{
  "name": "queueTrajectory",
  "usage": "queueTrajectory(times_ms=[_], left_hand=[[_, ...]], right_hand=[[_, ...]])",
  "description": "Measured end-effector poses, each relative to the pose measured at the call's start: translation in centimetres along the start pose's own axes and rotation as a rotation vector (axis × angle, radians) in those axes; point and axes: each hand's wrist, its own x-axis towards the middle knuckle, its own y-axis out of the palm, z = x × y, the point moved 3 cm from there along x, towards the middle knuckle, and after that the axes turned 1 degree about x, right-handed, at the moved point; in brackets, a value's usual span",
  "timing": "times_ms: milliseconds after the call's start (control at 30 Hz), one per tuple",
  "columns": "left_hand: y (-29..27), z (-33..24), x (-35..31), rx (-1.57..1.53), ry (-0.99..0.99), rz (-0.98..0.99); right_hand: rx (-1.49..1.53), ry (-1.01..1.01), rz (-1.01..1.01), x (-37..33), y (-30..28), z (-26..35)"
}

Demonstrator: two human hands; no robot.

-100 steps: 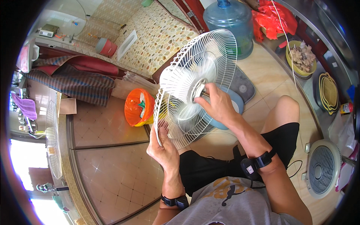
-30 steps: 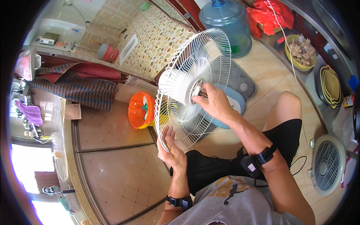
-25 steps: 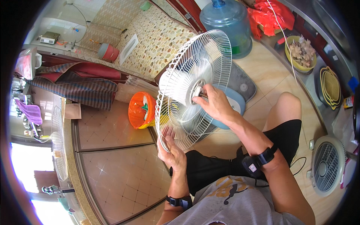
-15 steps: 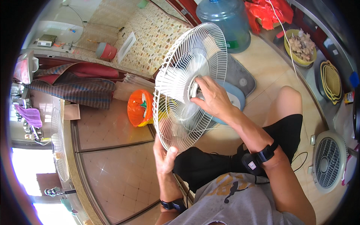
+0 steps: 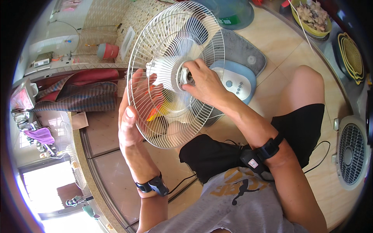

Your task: The person removes the front grille of a small white table fan, then installs a light-blue fan blade onto the motor shaft. They reattach the front grille and spin the blade by hand to check movement.

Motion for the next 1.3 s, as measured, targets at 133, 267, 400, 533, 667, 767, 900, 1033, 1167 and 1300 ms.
queueTrajectory(times_ms=[133,267,400,533,667,767,900,1033,1167,1300], left_hand=[[0.4,0.2,-0.5,0.044,-0.002,-0.035],[0.5,1.4,0.3,-0.076,-0.096,0.045],[0.4,1.3,0.2,-0.077,-0.027,0.031],[0.5,1.4,-0.1,-0.074,0.000,-0.072],[0.4,1.0,-0.2,-0.058,0.014,-0.090],[0.2,0.8,-0.5,-0.117,0.020,-0.109],[0.1,1.1,-0.5,-0.079,0.032,-0.124],[-0.3,1.4,-0.5,-0.092,0.047,-0.121],[-0.9,1.5,-0.3,-0.083,0.058,-0.119],[-1.0,1.8,-0.3,-0.102,0.076,-0.122]], right_hand=[[-0.003,-0.010,0.012,-0.1,0.0,-0.2],[-0.011,-0.049,-0.016,-0.1,-0.1,-0.3],[0.102,-0.017,-0.011,-0.2,-0.3,-0.9],[0.082,-0.038,0.009,-0.4,-0.5,-1.2],[0.131,0.005,-0.054,-0.5,-0.7,-1.5],[0.143,0.067,-0.001,-0.3,-0.5,-1.8],[0.056,0.005,0.001,-0.3,-0.5,-1.8],[0.077,-0.032,-0.022,-0.4,-0.5,-1.7],[0.091,-0.010,-0.009,-0.4,-0.6,-1.7],[0.083,-0.055,-0.023,-0.4,-0.8,-1.7]])
